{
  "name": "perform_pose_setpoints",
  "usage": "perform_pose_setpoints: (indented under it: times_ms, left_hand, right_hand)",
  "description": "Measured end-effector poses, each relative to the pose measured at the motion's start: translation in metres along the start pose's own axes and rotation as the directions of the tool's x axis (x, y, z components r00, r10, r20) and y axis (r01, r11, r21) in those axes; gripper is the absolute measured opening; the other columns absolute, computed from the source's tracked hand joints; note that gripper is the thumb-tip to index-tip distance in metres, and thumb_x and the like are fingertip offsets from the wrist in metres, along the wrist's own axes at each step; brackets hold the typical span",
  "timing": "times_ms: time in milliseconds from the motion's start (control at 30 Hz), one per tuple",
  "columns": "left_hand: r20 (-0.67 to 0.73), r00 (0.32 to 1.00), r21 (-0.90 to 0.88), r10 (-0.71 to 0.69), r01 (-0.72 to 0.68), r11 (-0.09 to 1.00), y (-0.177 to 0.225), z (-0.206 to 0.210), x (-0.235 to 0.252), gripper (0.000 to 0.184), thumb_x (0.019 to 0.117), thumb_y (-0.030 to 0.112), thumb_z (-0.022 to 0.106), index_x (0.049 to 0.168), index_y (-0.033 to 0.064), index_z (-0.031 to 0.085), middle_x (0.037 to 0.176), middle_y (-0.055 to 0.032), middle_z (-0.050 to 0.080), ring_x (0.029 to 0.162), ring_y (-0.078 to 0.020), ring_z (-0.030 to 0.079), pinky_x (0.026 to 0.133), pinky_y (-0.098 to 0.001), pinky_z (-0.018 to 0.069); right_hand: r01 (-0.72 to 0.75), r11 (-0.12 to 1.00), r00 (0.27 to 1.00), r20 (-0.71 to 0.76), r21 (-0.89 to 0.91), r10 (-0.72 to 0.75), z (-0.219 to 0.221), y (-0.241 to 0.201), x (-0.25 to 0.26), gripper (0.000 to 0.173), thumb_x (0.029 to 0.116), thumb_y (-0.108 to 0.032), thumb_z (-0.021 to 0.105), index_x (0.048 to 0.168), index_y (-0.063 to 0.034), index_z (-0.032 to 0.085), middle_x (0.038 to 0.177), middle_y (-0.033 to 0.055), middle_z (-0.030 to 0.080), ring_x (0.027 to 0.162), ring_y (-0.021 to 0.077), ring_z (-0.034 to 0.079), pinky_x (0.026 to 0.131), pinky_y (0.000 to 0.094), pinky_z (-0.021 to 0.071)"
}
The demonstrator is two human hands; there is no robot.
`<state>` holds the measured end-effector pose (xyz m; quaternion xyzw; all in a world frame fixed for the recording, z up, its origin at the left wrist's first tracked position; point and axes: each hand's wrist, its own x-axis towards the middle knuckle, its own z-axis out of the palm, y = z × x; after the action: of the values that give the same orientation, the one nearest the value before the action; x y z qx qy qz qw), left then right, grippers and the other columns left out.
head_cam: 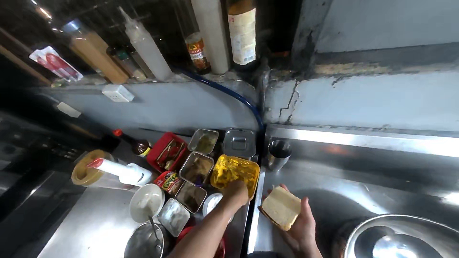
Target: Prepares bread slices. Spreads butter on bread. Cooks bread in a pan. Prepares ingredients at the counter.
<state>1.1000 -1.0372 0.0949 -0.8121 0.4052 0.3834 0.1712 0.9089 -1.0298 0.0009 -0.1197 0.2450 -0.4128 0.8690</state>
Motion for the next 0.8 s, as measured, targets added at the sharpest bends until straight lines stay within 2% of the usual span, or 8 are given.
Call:
perform_pose_setpoints:
  times_ms: [100,167,200,333,467,633,733,800]
  left_hand:
    - [-0.065,0.997,0.133,-0.03,0.038,0.99,-0.017,-0.015,-0.006,0.027,0.0957,0.013,0.066,0.118,-0.0018,0.07,0.126,-0.0227,0.067,0.117,-0.0419,0.064,0.093,-0.0636,0.0531]
    - [-0.095,0.995,0.238,-0.038,0.059,0.969,-0.027,-0.03,-0.006,0.026,0.095,0.013,0.067,0.116,-0.0003,0.071,0.125,-0.0218,0.067,0.117,-0.0413,0.064,0.093,-0.0628,0.0533]
    - [-0.108,0.993,0.277,-0.042,0.071,0.958,-0.03,-0.039,-0.007,0.025,0.0945,0.013,0.067,0.116,0.0001,0.071,0.124,-0.0214,0.067,0.116,-0.041,0.064,0.093,-0.062,0.0537]
    - [-0.164,0.983,0.368,-0.081,0.138,0.92,-0.026,-0.059,-0.016,0.022,0.0972,0.006,0.061,0.115,-0.0034,0.071,0.126,-0.0254,0.066,0.117,-0.0437,0.064,0.093,-0.061,0.0542]
    - [-0.25,0.966,0.388,-0.061,0.157,0.908,-0.032,-0.048,0.004,0.02,0.0992,0.004,0.057,0.111,-0.0011,0.072,0.119,-0.0231,0.069,0.113,-0.0426,0.067,0.089,-0.0594,0.0563]
    - [-0.205,0.971,0.356,-0.123,0.191,0.915,-0.035,-0.03,0.018,0.021,0.0955,0.008,0.064,0.113,0.0018,0.072,0.123,-0.0215,0.068,0.114,-0.0411,0.066,0.087,-0.0592,0.057]
    - [-0.179,0.97,0.276,-0.165,0.21,0.938,-0.04,-0.033,0.02,0.023,0.0957,0.012,0.065,0.115,-0.0006,0.07,0.123,-0.0221,0.067,0.114,-0.04,0.066,0.09,-0.0584,0.0563]
    - [-0.196,0.966,0.219,-0.169,0.211,0.953,-0.051,-0.034,0.023,0.023,0.0954,0.015,0.066,0.112,0.0001,0.07,0.118,-0.0216,0.069,0.111,-0.0385,0.068,0.09,-0.0577,0.0565]
  right_hand:
    - [-0.063,0.998,0.998,-0.028,-0.027,0.062,-0.002,0.006,0.006,0.086,0.0922,-0.072,0.052,0.156,-0.0153,0.038,0.133,0.0235,0.063,0.114,0.0383,0.067,0.089,0.0561,0.0598]
    - [-0.122,0.992,0.992,-0.023,0.013,0.122,-0.006,0.011,0.005,0.088,0.0881,-0.069,0.062,0.155,-0.015,0.041,0.133,0.0238,0.063,0.114,0.0382,0.067,0.088,0.0554,0.0601]
    - [-0.145,0.989,0.989,-0.023,0.041,0.146,-0.007,0.013,0.005,0.086,0.0888,-0.067,0.062,0.155,-0.0151,0.042,0.133,0.0232,0.063,0.114,0.0374,0.067,0.088,0.0549,0.0601]
    - [-0.176,0.983,0.982,-0.061,0.057,0.179,-0.01,0.024,0.004,0.071,0.1017,-0.063,0.039,0.155,-0.0166,0.042,0.135,0.0209,0.062,0.116,0.0355,0.066,0.091,0.0559,0.0585]
    - [-0.181,0.98,0.98,-0.068,0.077,0.186,-0.006,0.039,0.006,0.069,0.1014,-0.062,0.042,0.155,-0.0178,0.042,0.132,0.0221,0.062,0.112,0.0375,0.067,0.09,0.0581,0.0583]
    - [-0.189,0.982,0.981,-0.048,0.031,0.19,-0.004,0.045,0.01,0.068,0.1023,-0.06,0.041,0.155,-0.0176,0.041,0.128,0.0229,0.064,0.107,0.0366,0.069,0.085,0.0546,0.06]
    - [-0.198,0.98,0.979,-0.036,0.014,0.199,-0.007,0.042,0.013,0.073,0.0967,-0.061,0.051,0.154,-0.0167,0.043,0.126,0.0238,0.065,0.104,0.0367,0.069,0.082,0.0529,0.061]
    - [-0.206,0.978,0.978,-0.027,0.028,0.206,-0.01,0.039,0.014,0.075,0.0947,-0.062,0.055,0.154,-0.0169,0.044,0.128,0.0236,0.064,0.107,0.0366,0.069,0.084,0.0534,0.0605]
